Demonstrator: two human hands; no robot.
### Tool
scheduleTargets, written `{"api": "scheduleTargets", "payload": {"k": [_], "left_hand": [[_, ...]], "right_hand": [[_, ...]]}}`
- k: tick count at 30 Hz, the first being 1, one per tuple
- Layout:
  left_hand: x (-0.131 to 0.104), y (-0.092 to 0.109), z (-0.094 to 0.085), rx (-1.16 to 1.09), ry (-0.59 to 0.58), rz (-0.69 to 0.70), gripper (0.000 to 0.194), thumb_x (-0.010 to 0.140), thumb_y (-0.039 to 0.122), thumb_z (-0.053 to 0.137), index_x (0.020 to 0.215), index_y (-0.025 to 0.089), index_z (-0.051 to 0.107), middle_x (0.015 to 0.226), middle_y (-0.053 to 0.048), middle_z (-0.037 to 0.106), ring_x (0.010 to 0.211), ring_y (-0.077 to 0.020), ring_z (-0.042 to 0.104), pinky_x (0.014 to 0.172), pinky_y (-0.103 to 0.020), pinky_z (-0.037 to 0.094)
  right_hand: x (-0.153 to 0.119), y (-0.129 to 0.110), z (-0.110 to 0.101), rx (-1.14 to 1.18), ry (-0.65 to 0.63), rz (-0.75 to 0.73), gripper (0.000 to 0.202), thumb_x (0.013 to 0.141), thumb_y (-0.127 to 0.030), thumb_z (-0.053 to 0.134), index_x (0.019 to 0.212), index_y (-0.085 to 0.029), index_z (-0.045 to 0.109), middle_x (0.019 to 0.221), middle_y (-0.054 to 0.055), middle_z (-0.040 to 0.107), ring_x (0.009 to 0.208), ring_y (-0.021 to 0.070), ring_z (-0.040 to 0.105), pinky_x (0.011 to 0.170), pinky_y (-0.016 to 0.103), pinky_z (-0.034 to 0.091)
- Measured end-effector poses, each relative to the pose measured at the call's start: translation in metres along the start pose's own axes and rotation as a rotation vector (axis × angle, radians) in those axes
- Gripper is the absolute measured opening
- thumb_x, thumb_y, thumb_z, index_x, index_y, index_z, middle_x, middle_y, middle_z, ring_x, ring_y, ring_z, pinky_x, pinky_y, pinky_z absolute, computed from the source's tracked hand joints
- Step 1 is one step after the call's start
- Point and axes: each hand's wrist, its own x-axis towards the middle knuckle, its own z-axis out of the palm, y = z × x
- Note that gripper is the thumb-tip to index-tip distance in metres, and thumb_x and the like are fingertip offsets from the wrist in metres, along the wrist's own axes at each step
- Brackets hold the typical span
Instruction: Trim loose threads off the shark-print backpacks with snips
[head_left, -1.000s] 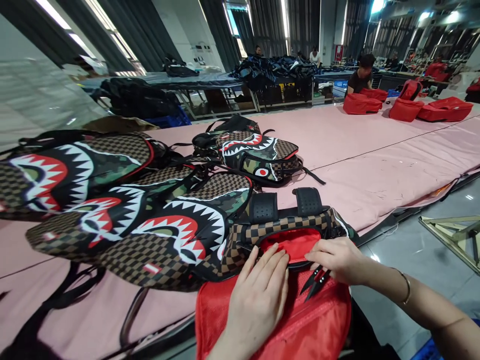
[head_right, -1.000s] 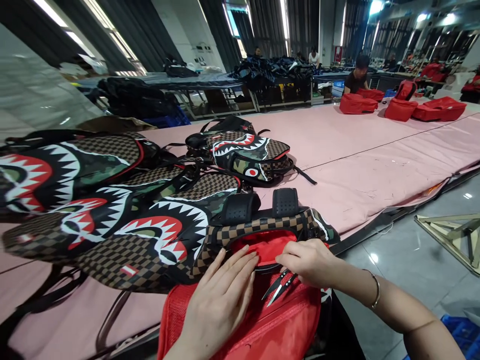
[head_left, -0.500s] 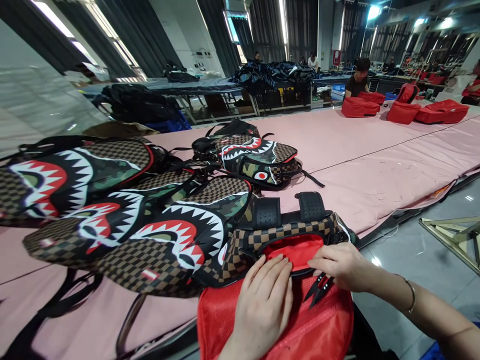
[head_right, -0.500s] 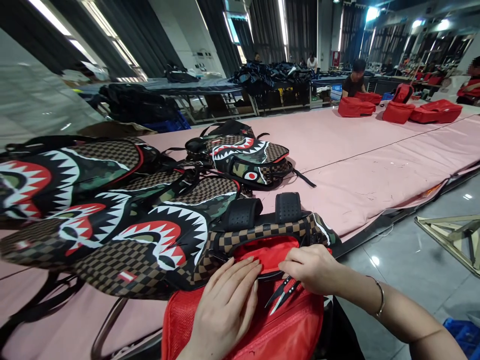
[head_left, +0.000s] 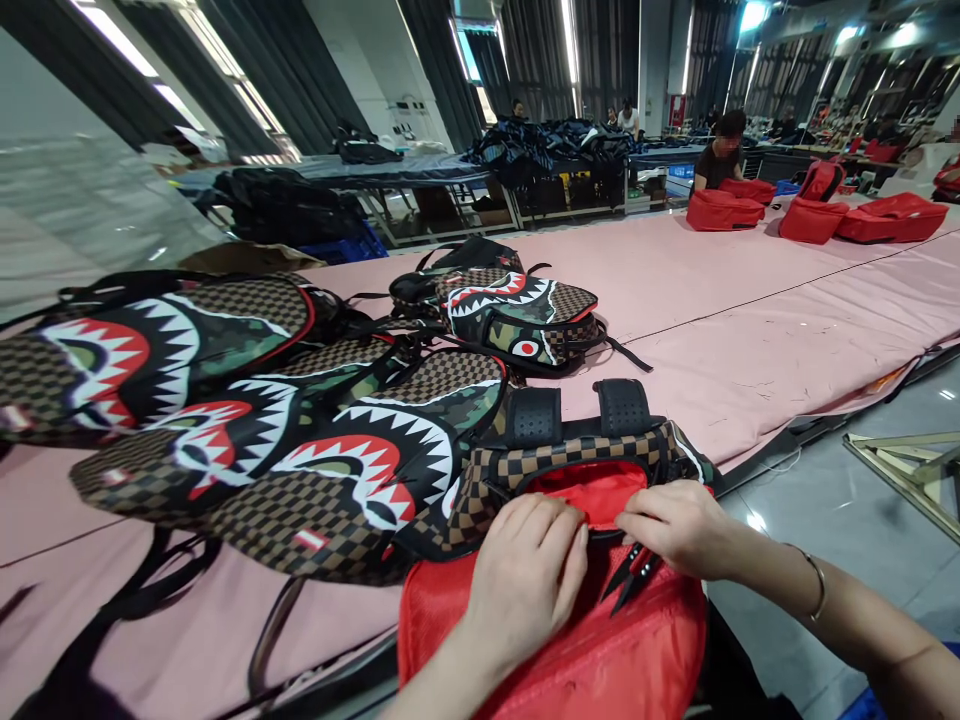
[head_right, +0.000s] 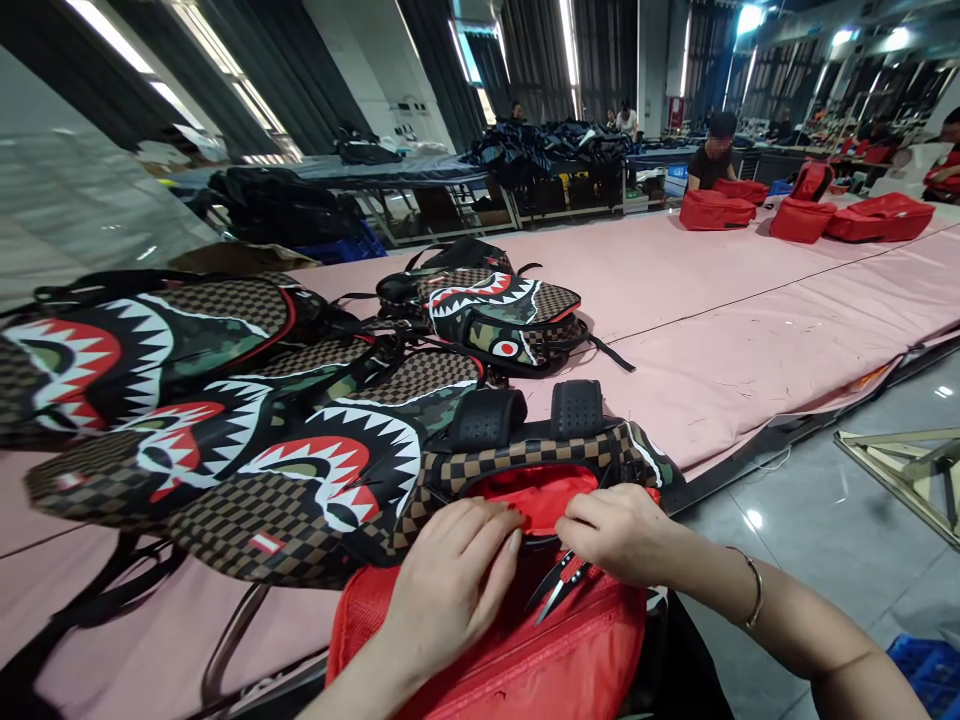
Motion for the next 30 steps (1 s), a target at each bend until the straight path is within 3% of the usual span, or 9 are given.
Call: {"api": "scheduleTargets", "payload": {"k": [6,9,11,16,18,21,23,25,30], "left_hand": [[0.052,-0.008,0.001,0.208,-0.659,-0.068,0.042,0.088,0.029,0.025,0.083,0.012,0.062,0.072,-0.014,0.066,0.064,-0.0268,0.063,0.058,-0.039,0.047],[0.068,-0.012,0.012,0.115,-0.812,-0.023,0.041,0.087,0.034,0.029,0.089,0.009,0.062,0.076,-0.017,0.067,0.070,-0.0292,0.065,0.060,-0.039,0.049],[0.069,-0.013,0.019,0.061,-0.733,-0.031,0.040,0.088,0.033,0.028,0.090,0.010,0.061,0.079,-0.015,0.068,0.073,-0.0268,0.065,0.065,-0.038,0.050],[0.044,-0.014,0.021,-0.177,-0.150,0.167,0.031,0.087,0.017,0.034,0.110,0.014,0.053,0.109,-0.009,0.064,0.105,-0.0178,0.056,0.097,-0.037,0.040],[0.028,-0.023,0.016,-0.212,-0.043,0.190,0.036,0.085,0.014,0.037,0.119,0.015,0.048,0.118,-0.009,0.060,0.114,-0.0163,0.050,0.101,-0.036,0.036],[0.003,-0.052,0.016,-0.192,-0.166,-0.115,0.037,0.086,0.025,0.038,0.121,0.019,0.049,0.118,-0.009,0.059,0.112,-0.0191,0.052,0.098,-0.038,0.040],[-0.013,-0.075,0.024,-0.177,-0.330,-0.382,0.042,0.085,0.039,0.040,0.119,0.018,0.053,0.122,-0.010,0.057,0.117,-0.0247,0.047,0.100,-0.043,0.037],[-0.028,-0.096,0.037,-0.267,-0.444,-0.524,0.050,0.082,0.048,0.041,0.120,0.018,0.054,0.131,-0.009,0.049,0.124,-0.0256,0.039,0.104,-0.043,0.031],[-0.052,-0.125,0.068,-0.626,-0.312,-0.760,0.057,0.079,0.057,0.039,0.116,0.017,0.057,0.132,-0.008,0.048,0.125,-0.0241,0.038,0.109,-0.040,0.021]], "right_hand": [[0.003,0.000,0.009,0.013,0.045,-0.069,0.014,0.087,-0.017,0.046,0.082,-0.015,0.059,0.068,0.001,0.056,0.059,0.0117,0.050,0.052,0.026,0.035],[-0.002,0.003,0.011,0.043,0.057,-0.053,0.014,0.087,-0.016,0.046,0.084,-0.014,0.059,0.072,0.003,0.059,0.061,0.0122,0.053,0.053,0.026,0.037],[-0.005,0.010,0.012,0.095,0.073,0.013,0.013,0.087,-0.015,0.046,0.087,-0.014,0.059,0.075,0.004,0.060,0.064,0.0130,0.055,0.054,0.025,0.040],[-0.015,0.041,0.020,0.225,0.177,0.234,0.032,0.079,-0.003,0.041,0.103,-0.017,0.057,0.093,0.008,0.061,0.081,0.0152,0.060,0.066,0.024,0.049],[-0.018,0.056,0.028,0.288,0.176,0.303,0.044,0.073,0.001,0.038,0.108,-0.019,0.056,0.098,0.007,0.060,0.088,0.0159,0.059,0.071,0.025,0.051],[-0.021,0.082,0.049,0.407,0.226,0.437,0.053,0.069,-0.001,0.037,0.114,-0.022,0.055,0.110,0.006,0.058,0.101,0.0176,0.056,0.085,0.032,0.049],[-0.023,0.100,0.067,0.513,0.295,0.604,0.047,0.073,-0.009,0.041,0.115,-0.022,0.055,0.119,0.005,0.055,0.110,0.0193,0.051,0.096,0.038,0.041],[-0.029,0.115,0.087,0.634,0.329,0.808,0.034,0.079,-0.022,0.044,0.109,-0.021,0.059,0.115,0.005,0.059,0.109,0.0205,0.052,0.098,0.039,0.038],[-0.061,0.131,0.130,0.745,0.188,0.977,0.028,0.079,-0.038,0.047,0.081,-0.019,0.067,0.087,0.005,0.069,0.085,0.0218,0.062,0.081,0.035,0.046]]}}
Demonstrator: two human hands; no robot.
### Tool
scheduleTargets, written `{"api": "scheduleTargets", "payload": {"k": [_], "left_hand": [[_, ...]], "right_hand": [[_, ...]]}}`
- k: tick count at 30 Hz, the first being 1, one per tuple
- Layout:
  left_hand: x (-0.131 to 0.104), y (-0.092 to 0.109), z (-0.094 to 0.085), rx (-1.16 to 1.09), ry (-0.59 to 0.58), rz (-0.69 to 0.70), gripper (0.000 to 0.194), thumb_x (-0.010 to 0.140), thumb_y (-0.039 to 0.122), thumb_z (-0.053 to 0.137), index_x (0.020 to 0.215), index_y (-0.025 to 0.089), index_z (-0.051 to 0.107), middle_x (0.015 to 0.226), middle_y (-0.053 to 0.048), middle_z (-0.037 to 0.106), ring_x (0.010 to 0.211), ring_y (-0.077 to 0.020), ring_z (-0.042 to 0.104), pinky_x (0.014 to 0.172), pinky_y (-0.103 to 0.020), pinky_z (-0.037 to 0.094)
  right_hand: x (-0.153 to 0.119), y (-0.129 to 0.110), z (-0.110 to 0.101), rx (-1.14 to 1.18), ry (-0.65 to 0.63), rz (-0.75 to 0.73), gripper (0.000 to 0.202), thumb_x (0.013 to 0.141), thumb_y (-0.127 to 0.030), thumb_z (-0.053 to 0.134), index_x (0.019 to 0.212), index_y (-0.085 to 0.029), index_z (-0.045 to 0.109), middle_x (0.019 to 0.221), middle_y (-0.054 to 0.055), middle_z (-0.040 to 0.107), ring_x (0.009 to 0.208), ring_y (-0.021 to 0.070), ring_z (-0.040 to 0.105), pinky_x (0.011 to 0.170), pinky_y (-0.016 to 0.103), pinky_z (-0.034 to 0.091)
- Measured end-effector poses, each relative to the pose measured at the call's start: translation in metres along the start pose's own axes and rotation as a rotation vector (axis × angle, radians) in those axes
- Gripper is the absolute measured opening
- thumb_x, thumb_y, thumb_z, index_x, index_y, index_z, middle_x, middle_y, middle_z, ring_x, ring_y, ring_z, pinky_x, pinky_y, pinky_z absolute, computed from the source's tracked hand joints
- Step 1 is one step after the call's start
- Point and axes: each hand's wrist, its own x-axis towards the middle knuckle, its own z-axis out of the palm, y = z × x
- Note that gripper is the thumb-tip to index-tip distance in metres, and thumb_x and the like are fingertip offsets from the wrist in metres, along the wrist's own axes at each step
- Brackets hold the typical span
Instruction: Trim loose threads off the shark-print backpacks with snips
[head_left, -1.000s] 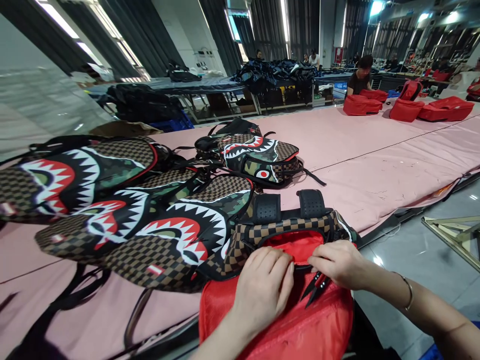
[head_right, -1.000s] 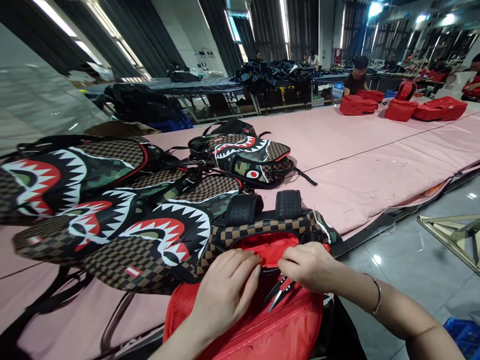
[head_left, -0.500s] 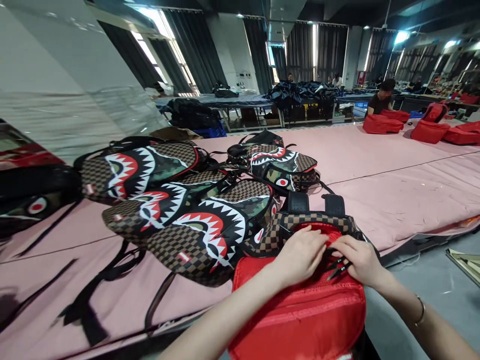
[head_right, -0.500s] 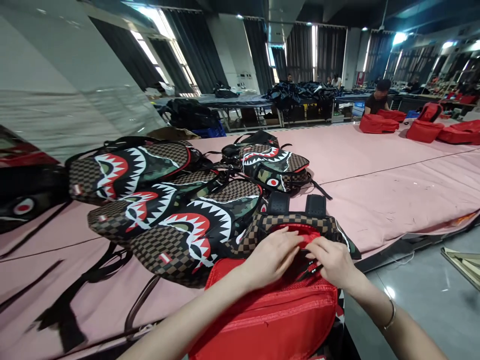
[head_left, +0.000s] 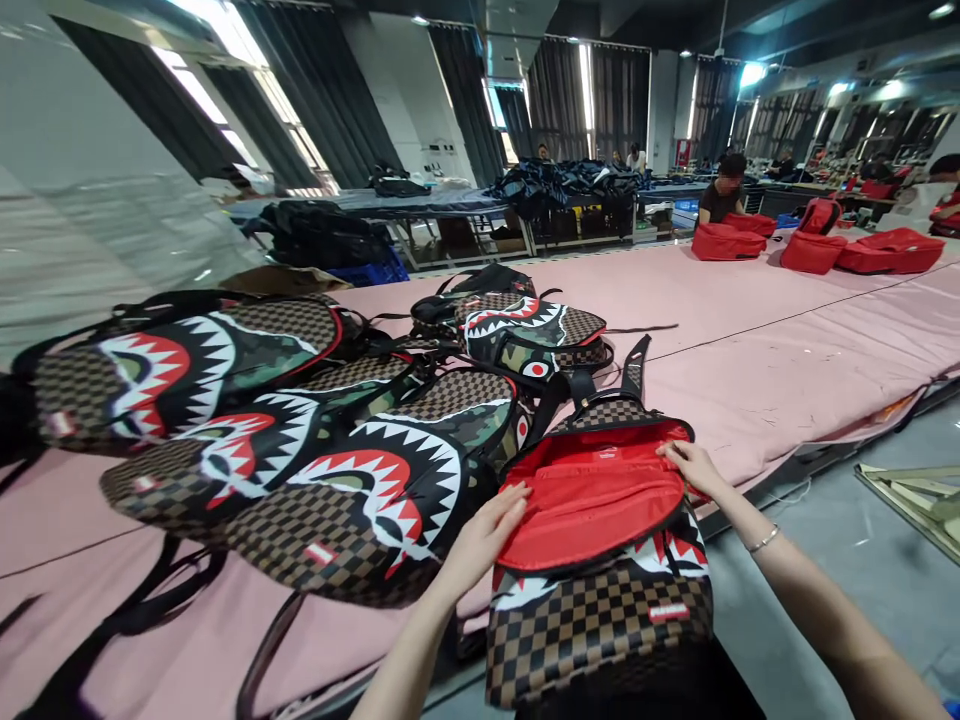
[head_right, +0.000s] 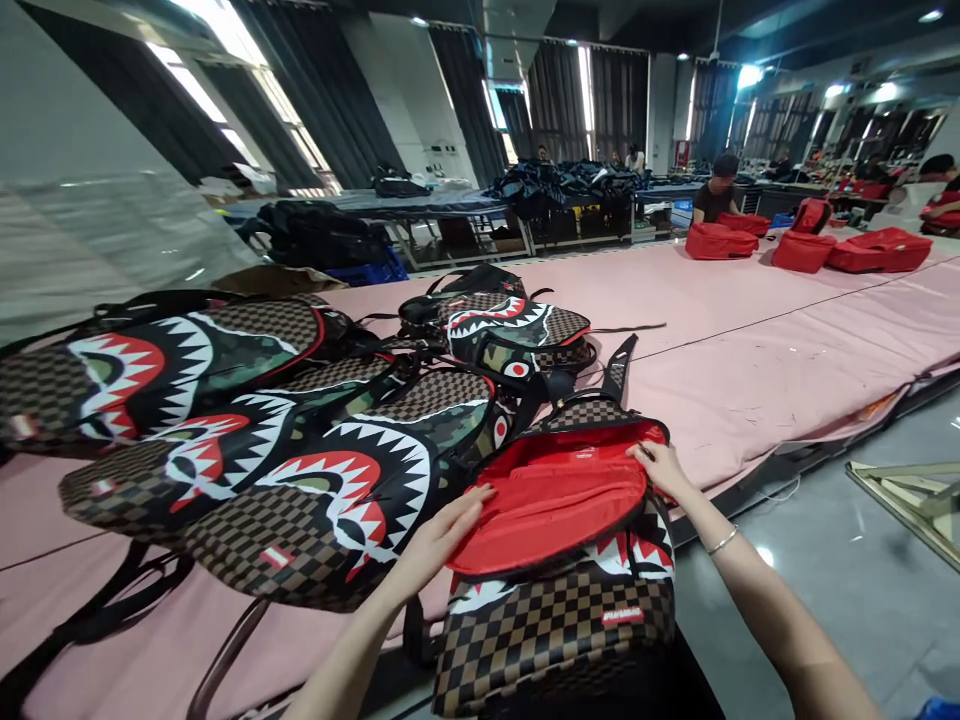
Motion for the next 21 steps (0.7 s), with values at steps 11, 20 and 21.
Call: {"api": "scheduleTargets", "payload": {"k": [11,20,21], "left_hand": [[0.059,-0.063,0.017,-0.252,0.259,-0.277,0.057,0.082,0.055,0.031,0.120,0.018,0.051,0.125,-0.011,0.054,0.114,-0.0250,0.050,0.087,-0.033,0.044],[0.069,-0.056,0.024,-0.004,0.338,-0.323,0.032,0.074,0.048,0.046,0.075,0.020,0.062,0.074,-0.006,0.065,0.082,-0.0284,0.058,0.069,-0.034,0.041],[0.069,-0.054,0.025,-0.022,0.322,-0.315,0.032,0.073,0.049,0.047,0.072,0.020,0.061,0.071,-0.005,0.064,0.078,-0.0268,0.059,0.067,-0.032,0.041]], "right_hand": [[-0.023,0.056,0.028,0.081,0.080,0.193,0.034,0.075,-0.046,0.047,0.091,-0.019,0.062,0.095,0.006,0.065,0.090,0.0218,0.057,0.080,0.032,0.042],[-0.015,0.039,0.027,0.299,0.292,0.288,0.037,0.064,-0.054,0.057,0.056,-0.019,0.048,0.054,-0.001,0.051,0.061,0.0172,0.051,0.058,0.027,0.040],[-0.016,0.037,0.025,0.350,0.305,0.292,0.039,0.063,-0.057,0.056,0.058,-0.019,0.049,0.055,0.000,0.052,0.060,0.0168,0.052,0.057,0.027,0.041]]}}
